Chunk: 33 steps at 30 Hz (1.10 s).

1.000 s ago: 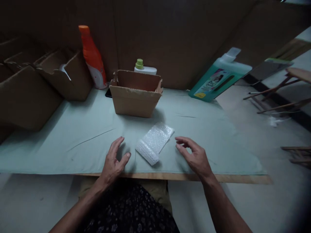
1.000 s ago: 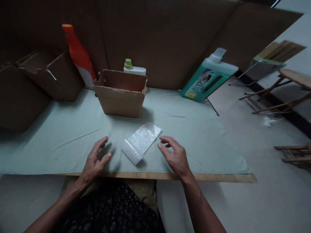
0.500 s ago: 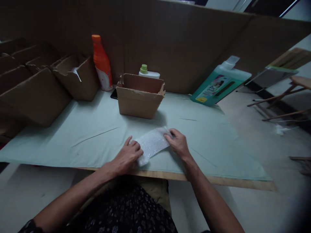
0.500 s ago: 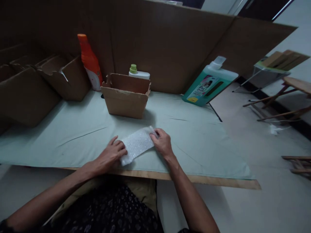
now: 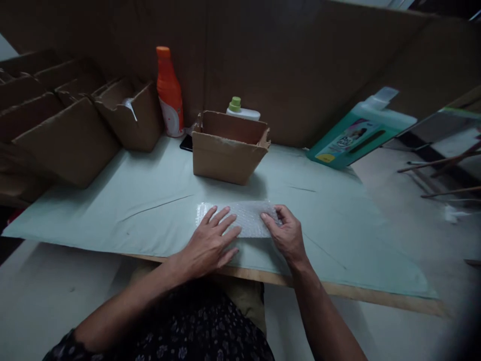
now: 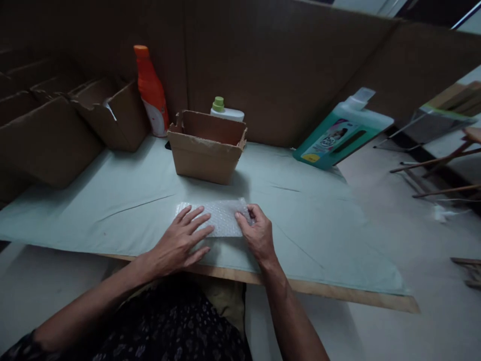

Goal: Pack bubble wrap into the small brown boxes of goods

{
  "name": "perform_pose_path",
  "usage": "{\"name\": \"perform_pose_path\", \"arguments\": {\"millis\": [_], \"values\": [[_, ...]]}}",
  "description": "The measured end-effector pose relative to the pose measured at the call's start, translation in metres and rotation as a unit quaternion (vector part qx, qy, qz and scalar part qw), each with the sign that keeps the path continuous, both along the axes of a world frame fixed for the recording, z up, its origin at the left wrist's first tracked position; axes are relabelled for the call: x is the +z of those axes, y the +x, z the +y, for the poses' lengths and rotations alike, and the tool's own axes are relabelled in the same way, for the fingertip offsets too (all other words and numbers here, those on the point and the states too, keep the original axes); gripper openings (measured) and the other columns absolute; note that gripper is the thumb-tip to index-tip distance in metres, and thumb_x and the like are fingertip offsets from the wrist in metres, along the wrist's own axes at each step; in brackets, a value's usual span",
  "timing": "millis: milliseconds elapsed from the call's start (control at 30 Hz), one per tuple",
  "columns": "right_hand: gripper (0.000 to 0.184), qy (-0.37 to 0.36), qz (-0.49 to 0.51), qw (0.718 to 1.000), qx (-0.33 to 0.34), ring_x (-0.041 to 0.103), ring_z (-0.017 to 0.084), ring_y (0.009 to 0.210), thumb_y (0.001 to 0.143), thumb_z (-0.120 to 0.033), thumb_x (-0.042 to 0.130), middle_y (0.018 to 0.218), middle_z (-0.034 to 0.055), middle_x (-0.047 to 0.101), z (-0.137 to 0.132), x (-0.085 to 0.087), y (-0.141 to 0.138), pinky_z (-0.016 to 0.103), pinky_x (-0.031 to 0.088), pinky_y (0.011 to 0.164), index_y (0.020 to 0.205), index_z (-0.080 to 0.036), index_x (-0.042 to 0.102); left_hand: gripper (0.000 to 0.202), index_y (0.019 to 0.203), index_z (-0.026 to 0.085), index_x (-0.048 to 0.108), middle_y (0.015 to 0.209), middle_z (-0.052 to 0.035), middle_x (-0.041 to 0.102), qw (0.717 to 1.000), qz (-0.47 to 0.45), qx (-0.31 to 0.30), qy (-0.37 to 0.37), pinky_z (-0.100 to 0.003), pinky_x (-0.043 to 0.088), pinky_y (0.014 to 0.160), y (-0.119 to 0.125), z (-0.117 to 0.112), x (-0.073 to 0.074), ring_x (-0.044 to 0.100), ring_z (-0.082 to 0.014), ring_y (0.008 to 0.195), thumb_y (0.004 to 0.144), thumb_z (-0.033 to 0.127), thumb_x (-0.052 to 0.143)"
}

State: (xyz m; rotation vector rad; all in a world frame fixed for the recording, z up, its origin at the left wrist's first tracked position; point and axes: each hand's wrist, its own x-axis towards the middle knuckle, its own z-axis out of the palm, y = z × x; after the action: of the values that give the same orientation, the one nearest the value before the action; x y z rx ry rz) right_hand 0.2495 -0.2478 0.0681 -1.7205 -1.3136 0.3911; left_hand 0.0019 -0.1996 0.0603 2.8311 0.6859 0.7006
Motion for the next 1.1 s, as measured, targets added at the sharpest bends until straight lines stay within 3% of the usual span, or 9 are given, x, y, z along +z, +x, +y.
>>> {"name": "perform_pose_path", "arguments": {"millis": [100,300,400,567,667,800,967,1033,1100], "values": [[0.025,-0.013,-0.014,1.0,-0.019,0.05,0.015,0.065,0.082,-0.045,0.064,0.071,-0.002,0.058,-0.004,0.0,0.011,0.026,0.04,0.063,0.082,-0.02,0.06,0.022,0.108,0.018,0.069,0.121,-0.0127,0.069,0.995,0.092,0.013,-0.023,-0.066,0.026,0.12,-0.002,0.013,-0.016,0.051,-0.0358,0.135,0.09,0.031,0.067],[0.027,-0.045,-0.023,0.998,-0.037,0.047,0.015,0.063,0.081,-0.047,0.062,0.068,-0.0026,0.054,-0.009,-0.024,0.021,0.027,0.04,0.063,0.078,-0.021,0.057,0.015,0.098,0.022,0.072,0.107,-0.008,0.07,0.975,0.101,0.191,-0.053,-0.066,0.031,0.115,-0.103,0.036,-0.031,0.061,-0.0308,0.113,0.093,0.026,0.059],[0.027,-0.053,-0.02,0.998,-0.027,0.05,0.016,0.065,0.082,-0.048,0.061,0.07,-0.0015,0.056,-0.002,-0.028,0.019,0.028,0.042,0.065,0.079,-0.021,0.058,0.019,0.099,0.022,0.072,0.109,-0.0087,0.069,0.964,0.051,0.247,-0.082,-0.057,0.042,0.108,-0.127,0.033,-0.031,0.061,-0.0281,0.107,0.095,0.029,0.055],[0.03,-0.066,-0.048,0.997,0.005,0.056,0.019,0.067,0.079,-0.052,0.063,0.072,0.0004,0.062,0.006,-0.021,0.025,0.031,0.045,0.066,0.083,-0.022,0.063,0.03,0.12,0.02,0.067,0.128,-0.0129,0.064,0.962,-0.021,0.257,-0.089,-0.052,0.044,0.108,-0.084,0.04,-0.023,0.056,-0.0308,0.122,0.094,0.031,0.056],[0.035,-0.07,-0.08,0.994,-0.001,0.06,0.023,0.067,0.075,-0.059,0.065,0.074,0.0021,0.065,0.001,-0.02,0.038,0.036,0.047,0.065,0.085,-0.025,0.065,0.045,0.133,0.016,0.059,0.135,-0.0162,0.061,0.964,0.052,0.23,-0.12,-0.053,0.04,0.111,-0.047,0.056,-0.013,0.05,-0.0336,0.131,0.09,0.028,0.061],[0.039,-0.092,-0.121,0.988,-0.006,0.059,0.028,0.059,0.07,-0.07,0.063,0.076,0.0078,0.069,0.003,-0.015,0.062,0.045,0.046,0.06,0.084,-0.033,0.066,0.029,0.116,0.013,0.063,0.113,-0.0162,0.068,0.945,0.18,0.227,-0.15,-0.052,0.041,0.105,-0.031,0.059,-0.004,0.06,-0.0321,0.112,0.092,0.028,0.058],[0.026,-0.013,-0.187,0.982,0.029,0.057,0.025,0.058,0.078,-0.054,0.058,0.081,0.011,0.071,0.061,0.008,0.045,0.044,0.045,0.064,0.086,-0.03,0.065,0.038,0.131,0.016,0.054,0.108,-0.0108,0.072,0.93,0.147,0.209,-0.264,-0.039,0.05,0.086,-0.044,0.01,-0.005,0.067,-0.0257,0.097,0.093,0.019,0.053],[0.025,0.01,-0.201,0.975,0.095,0.063,0.027,0.073,0.083,-0.045,0.054,0.086,0.0118,0.073,0.094,0.014,0.023,0.042,0.048,0.071,0.09,-0.025,0.067,0.05,0.142,0.017,0.047,0.106,-0.0089,0.073,0.924,0.1,0.208,-0.304,-0.035,0.051,0.079,-0.052,-0.014,-0.011,0.069,-0.0239,0.092,0.092,0.019,0.054],[0.033,0.013,-0.225,0.968,0.108,0.065,0.03,0.095,0.081,-0.041,0.059,0.106,0.0117,0.075,0.118,0.015,0.004,0.045,0.049,0.088,0.104,-0.021,0.07,0.061,0.149,0.019,0.039,0.094,-0.0049,0.074,0.914,0.057,0.222,-0.335,-0.033,0.05,0.071,-0.059,-0.035,-0.018,0.069,-0.0217,0.08,0.091,0.023,0.056]]}}
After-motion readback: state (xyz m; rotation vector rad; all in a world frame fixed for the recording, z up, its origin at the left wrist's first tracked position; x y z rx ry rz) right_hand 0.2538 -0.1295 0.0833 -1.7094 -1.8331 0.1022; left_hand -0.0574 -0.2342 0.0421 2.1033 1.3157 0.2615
